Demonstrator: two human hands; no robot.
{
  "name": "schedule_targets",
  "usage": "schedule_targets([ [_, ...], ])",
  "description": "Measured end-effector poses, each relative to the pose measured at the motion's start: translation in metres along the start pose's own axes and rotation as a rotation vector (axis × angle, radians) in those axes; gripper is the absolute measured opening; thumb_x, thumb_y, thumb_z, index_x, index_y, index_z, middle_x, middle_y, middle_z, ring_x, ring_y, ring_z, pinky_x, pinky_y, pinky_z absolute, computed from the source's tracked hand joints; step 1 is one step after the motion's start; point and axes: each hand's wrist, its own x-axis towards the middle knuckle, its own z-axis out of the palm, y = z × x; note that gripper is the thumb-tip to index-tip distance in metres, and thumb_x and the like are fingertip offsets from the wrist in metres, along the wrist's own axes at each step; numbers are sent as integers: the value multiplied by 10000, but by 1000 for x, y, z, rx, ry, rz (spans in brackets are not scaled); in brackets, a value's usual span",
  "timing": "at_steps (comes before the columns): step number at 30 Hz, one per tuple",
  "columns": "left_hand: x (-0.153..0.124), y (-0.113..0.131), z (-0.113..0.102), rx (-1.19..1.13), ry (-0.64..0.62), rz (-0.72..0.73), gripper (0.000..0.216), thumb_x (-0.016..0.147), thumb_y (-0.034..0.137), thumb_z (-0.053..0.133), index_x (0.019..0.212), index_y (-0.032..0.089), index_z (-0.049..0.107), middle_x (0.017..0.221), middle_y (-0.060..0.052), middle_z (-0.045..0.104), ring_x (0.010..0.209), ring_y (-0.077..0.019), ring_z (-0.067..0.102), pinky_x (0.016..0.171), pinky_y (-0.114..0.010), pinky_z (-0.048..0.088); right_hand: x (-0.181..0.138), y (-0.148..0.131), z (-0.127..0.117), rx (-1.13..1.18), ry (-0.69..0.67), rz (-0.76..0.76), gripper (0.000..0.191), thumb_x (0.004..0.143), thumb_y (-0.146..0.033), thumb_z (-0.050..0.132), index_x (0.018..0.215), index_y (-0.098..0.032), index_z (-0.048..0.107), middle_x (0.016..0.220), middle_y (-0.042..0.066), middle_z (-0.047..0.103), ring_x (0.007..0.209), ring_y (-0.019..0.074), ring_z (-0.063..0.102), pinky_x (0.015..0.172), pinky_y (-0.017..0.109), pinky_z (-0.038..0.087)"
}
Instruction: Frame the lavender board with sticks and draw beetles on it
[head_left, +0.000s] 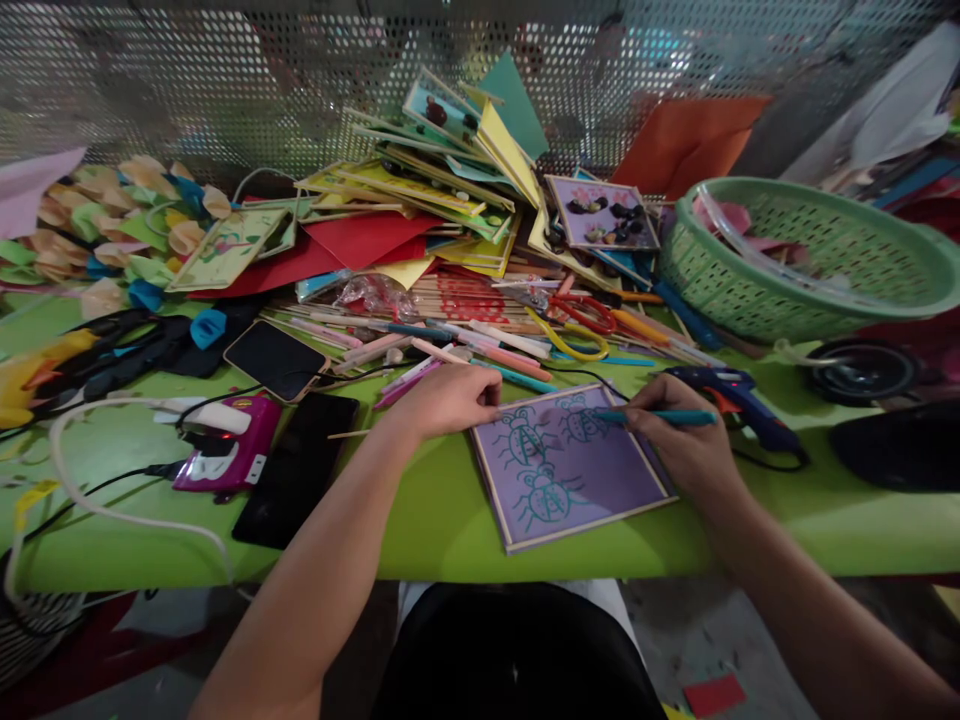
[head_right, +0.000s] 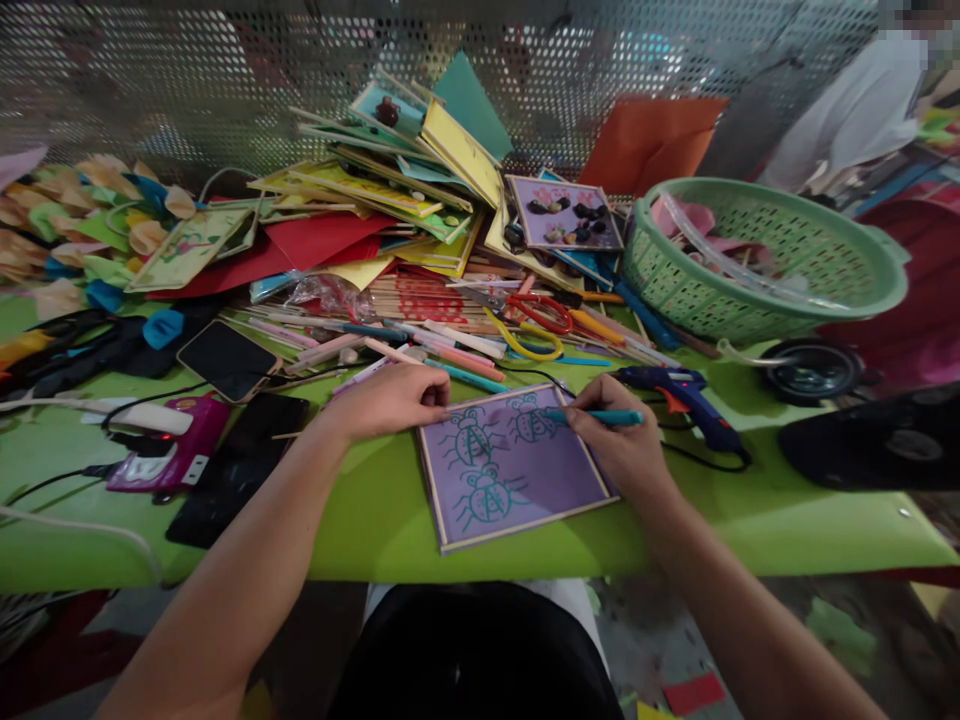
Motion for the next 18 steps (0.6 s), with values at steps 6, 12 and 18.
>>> schedule_targets([
  [6, 0, -1, 1, 0, 17, 3, 104, 898, 290, 706, 949, 201, 721, 951, -37, 763, 861, -204, 662, 726, -301, 410, 1, -6, 2, -8, -3, -12, 212, 728, -376, 805, 663, -270, 634, 631, -7, 610, 594, 182, 513, 568, 334, 385],
  [12, 1, -3, 3, -4, 28, 1, 106, 888, 293, 720, 948, 207, 731, 956, -35, 768, 842, -201, 660, 722, -298, 412, 1, -4, 2, -38, -17, -25, 195, 737, -362, 783, 663, -272, 627, 624, -13, 604, 592, 183, 524, 580, 336, 399],
  [18, 0, -3, 3, -10, 33, 2, 91, 890, 275, 730, 947, 205, 727, 947, -32, 765, 835, -196, 655, 719, -300, 405, 1, -1, 3, -50, -12, -42, 211, 760, -366, 776, 669, -272, 610, 632, -13, 598, 599, 185, 525, 581, 333, 399],
])
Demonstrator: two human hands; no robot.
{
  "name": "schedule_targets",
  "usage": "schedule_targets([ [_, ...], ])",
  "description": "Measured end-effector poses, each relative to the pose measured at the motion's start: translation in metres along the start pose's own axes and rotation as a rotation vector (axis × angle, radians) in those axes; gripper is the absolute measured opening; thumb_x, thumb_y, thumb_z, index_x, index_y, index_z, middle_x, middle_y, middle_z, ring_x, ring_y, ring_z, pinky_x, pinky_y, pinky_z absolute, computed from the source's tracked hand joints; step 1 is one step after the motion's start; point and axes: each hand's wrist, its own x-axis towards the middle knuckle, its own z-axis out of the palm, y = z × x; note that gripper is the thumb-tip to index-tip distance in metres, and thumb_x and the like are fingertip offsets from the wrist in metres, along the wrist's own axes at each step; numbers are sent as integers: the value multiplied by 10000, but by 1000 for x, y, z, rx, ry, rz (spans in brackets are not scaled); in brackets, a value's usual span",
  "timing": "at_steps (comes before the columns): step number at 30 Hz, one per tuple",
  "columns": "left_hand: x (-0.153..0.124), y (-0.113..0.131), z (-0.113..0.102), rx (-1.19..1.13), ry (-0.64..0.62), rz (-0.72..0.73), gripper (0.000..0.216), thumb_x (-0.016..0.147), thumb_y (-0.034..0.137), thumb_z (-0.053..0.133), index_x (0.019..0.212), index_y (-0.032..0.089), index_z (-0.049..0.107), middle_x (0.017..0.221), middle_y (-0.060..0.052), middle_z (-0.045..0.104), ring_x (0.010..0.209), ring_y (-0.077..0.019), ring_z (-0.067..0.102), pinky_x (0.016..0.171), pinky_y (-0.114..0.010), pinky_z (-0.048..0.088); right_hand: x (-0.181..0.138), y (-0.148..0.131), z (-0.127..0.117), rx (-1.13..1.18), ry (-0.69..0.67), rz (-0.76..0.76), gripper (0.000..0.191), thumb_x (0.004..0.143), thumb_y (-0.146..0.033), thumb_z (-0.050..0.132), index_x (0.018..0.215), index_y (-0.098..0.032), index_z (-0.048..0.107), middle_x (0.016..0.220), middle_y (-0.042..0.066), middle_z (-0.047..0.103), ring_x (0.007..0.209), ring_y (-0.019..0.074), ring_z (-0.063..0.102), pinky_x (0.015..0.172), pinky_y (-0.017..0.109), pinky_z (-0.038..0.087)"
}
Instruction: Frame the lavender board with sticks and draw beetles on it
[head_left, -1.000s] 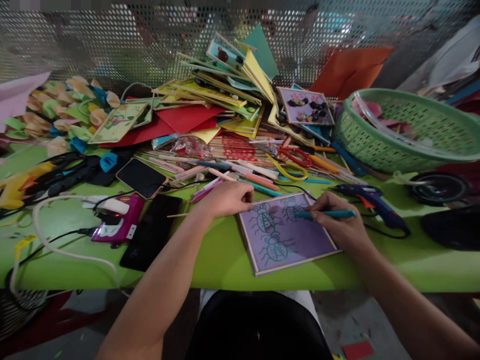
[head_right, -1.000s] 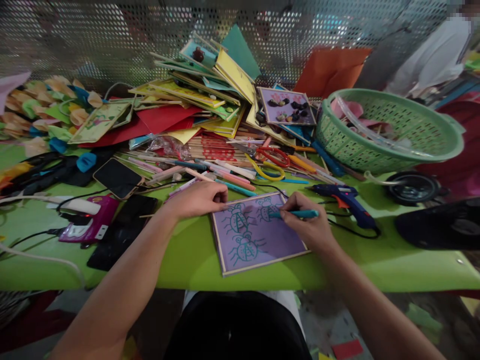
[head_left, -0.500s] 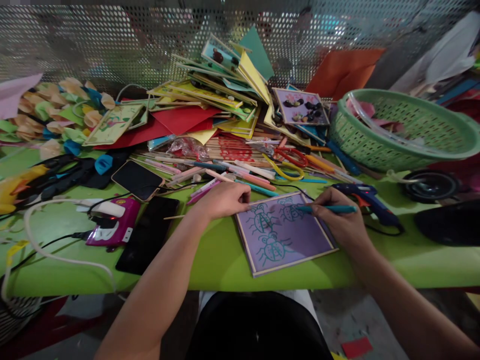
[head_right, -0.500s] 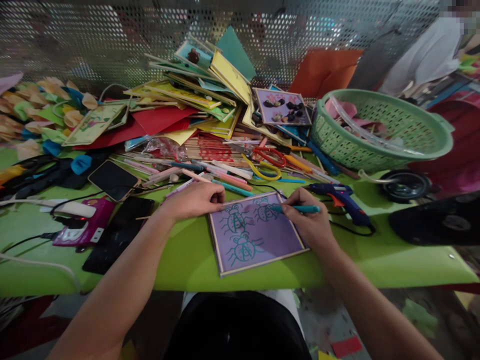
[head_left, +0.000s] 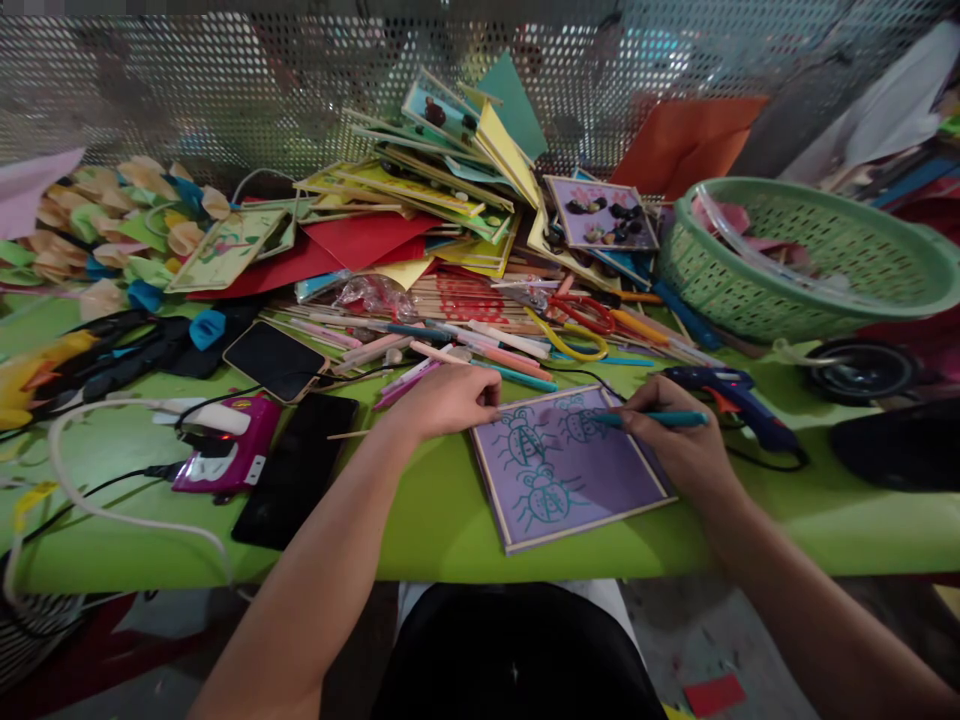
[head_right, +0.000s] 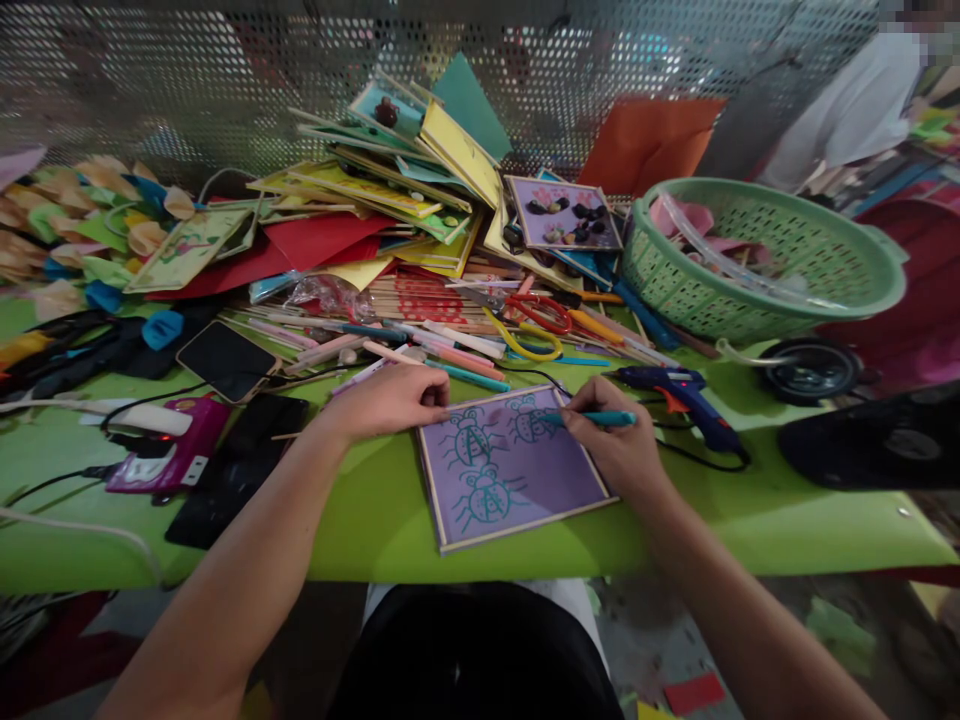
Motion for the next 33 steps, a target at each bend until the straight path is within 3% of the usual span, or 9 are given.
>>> schedule_targets([
  [21, 0, -1, 1, -10, 6, 6, 98, 886, 277, 723, 955, 207, 725, 924, -23, 765, 823, -196, 674, 711, -296, 416, 1, 11, -4, 148, -42, 60, 173, 726, -306, 779, 650, -267, 630, 624, -19, 607, 661, 212, 628, 625, 340, 458],
  [27, 0, -2, 2, -7, 4, -3, 127, 886, 307, 720, 969, 212, 728, 932, -29, 763, 824, -203, 665, 759, -305, 442, -1, 11, -4, 278, 79, 70, 137, 789, -287, 797, 737, -257, 674, 676, -20, 619, 607, 155, 531, 536, 291, 400],
  [33, 1, -8, 3, -2, 5, 21, 147, 877, 310, 703, 987, 213, 722, 912, -23, 758, 822, -195, 666, 738, -296, 443, 0, 5, -3, 368, 131, 107, 184, 819, -379, 834, 884, -250, 719, 759, -14, 663, 602, 136, 575, 522, 279, 432],
])
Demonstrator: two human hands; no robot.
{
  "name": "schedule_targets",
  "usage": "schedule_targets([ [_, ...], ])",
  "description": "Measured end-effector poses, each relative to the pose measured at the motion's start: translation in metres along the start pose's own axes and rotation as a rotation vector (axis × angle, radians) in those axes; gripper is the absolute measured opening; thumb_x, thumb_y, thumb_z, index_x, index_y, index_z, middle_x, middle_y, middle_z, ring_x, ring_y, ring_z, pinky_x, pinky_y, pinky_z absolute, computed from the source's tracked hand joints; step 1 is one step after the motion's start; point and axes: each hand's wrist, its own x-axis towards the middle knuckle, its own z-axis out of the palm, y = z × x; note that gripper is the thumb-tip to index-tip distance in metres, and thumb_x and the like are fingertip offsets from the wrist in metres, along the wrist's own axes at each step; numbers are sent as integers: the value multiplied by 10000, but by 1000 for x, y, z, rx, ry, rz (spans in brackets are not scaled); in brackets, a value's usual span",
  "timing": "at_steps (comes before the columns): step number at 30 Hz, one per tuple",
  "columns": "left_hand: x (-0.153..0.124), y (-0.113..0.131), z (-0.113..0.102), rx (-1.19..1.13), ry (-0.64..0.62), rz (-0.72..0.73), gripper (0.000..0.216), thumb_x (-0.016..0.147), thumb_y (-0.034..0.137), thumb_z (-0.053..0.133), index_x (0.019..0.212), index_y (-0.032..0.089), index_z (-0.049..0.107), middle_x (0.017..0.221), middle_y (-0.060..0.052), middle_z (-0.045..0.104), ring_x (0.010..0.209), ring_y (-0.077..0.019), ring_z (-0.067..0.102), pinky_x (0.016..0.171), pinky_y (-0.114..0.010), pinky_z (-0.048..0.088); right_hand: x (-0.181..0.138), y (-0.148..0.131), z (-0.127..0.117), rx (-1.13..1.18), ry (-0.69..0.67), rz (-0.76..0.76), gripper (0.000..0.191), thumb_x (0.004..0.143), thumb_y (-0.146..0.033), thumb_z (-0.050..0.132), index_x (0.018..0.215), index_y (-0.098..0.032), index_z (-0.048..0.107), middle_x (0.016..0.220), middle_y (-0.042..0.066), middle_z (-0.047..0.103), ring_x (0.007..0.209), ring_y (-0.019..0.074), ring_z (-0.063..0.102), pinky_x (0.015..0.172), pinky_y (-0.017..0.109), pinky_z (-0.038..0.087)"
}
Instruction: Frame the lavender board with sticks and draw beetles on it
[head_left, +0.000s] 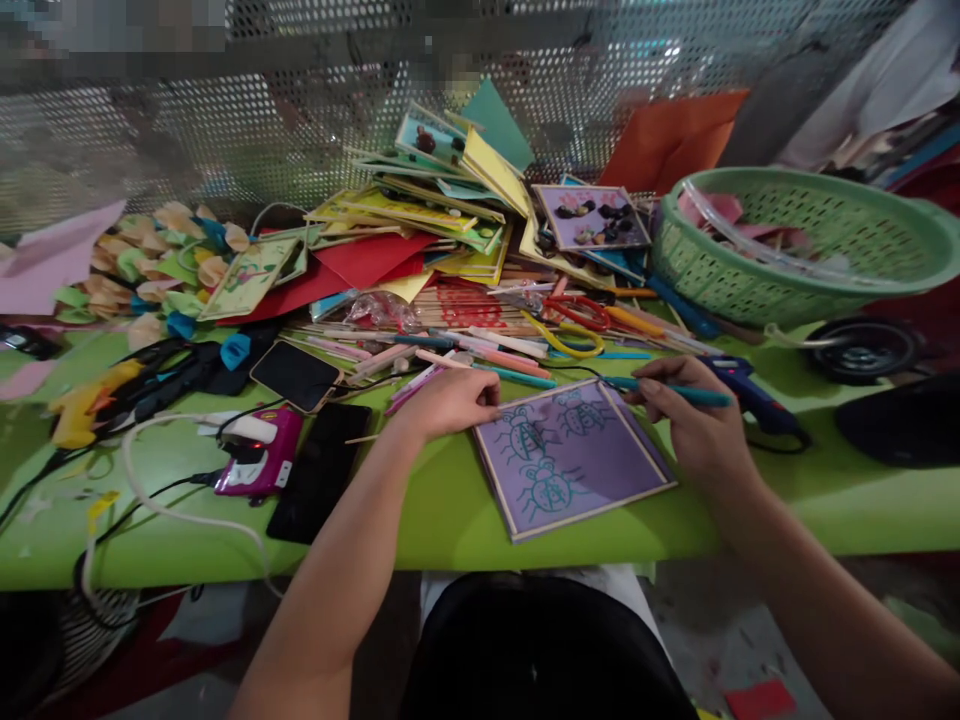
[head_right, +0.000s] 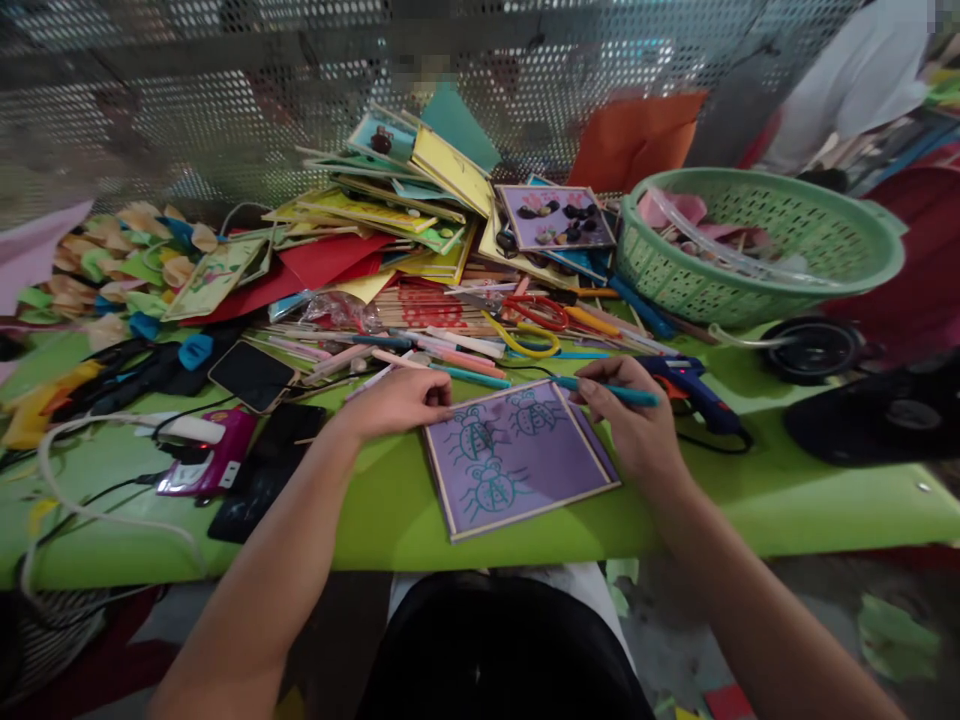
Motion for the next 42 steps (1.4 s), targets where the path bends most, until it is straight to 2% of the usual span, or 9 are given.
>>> schedule_targets([
  [11, -1, -7, 1, -15, 133, 102, 174, 891, 351, 705, 974, 198, 691, 940, -30, 730, 857, -187, 658, 748, -289, 471, -7, -18, -4, 110, 77, 25, 139, 795, -342, 797, 873, -230, 768, 690, 15, 682, 597, 140, 541, 550, 305, 375],
  [14, -8, 5, -6, -55, 358, 136, 195, 965, 378, 644, 1046, 204, 675, 1048, -49, 735, 939, -185, 664, 856, -309, 513, -4, -15, -7, 170, 148, 2, 103, 816, -329, 760, 858, -235, 755, 682, 12, 672, 608, 144, 558, 555, 308, 357],
  [19, -34, 46, -30, 91, 980, 102, 289, 1070, 441, 479, 1163, 223, 644, 1279, -110, 705, 1263, -241, 590, 1124, -438, 453, 4, -11, -10, 226, 207, -16, 131, 816, -343, 756, 782, -217, 738, 630, 9, 644, 575, 136, 544, 533, 306, 325],
  [22, -40, 70, -38, 182, 1149, 85, 282, 1086, 402, 443, 1202, 243, 644, 1350, -104, 697, 1358, -261, 547, 1200, -505, 375, 5, -11, -9, 225, 205, -17, 137, 832, -338, 747, 788, -208, 751, 588, -5, 624, 552, 124, 517, 526, 293, 328],
  [24, -31, 79, -36, 243, 1052, 107, 255, 1077, 385, 475, 1206, 268, 661, 1364, -78, 706, 1374, -266, 544, 1201, -510, 368, 6, -11, -9, 223, 202, -22, 138, 838, -345, 745, 797, -213, 751, 585, -10, 628, 553, 123, 525, 522, 283, 338],
  [28, 8, 76, -18, 208, 442, 308, 184, 1024, 349, 577, 1056, 232, 716, 1069, -41, 785, 1020, -203, 690, 977, -345, 509, 8, -8, -9, 219, 193, -38, 192, 815, -404, 758, 791, -214, 756, 641, 2, 673, 573, 129, 571, 520, 270, 374],
  [30, 27, 68, -7, 241, 240, 308, 141, 981, 311, 630, 1005, 218, 732, 1042, -43, 782, 982, -202, 698, 926, -324, 517, 11, -6, -9, 211, 190, -44, 228, 795, -445, 761, 759, -220, 748, 639, 9, 688, 556, 130, 565, 516, 270, 385],
  [34, 47, 47, 9, 348, 182, 223, 149, 959, 310, 651, 999, 205, 749, 1071, -76, 778, 1055, -247, 698, 962, -359, 514, 15, -3, -10, 196, 218, -50, 244, 763, -484, 761, 707, -251, 715, 615, 5, 685, 525, 138, 543, 497, 276, 388],
  [42, 42, 30, 26, 397, 251, 284, 295, 1027, 366, 588, 1162, 168, 758, 1200, -123, 763, 1172, -283, 670, 1052, -415, 500, 15, -6, -14, 192, 276, -24, 171, 734, -400, 753, 727, -248, 674, 599, 6, 669, 504, 137, 526, 512, 297, 374],
])
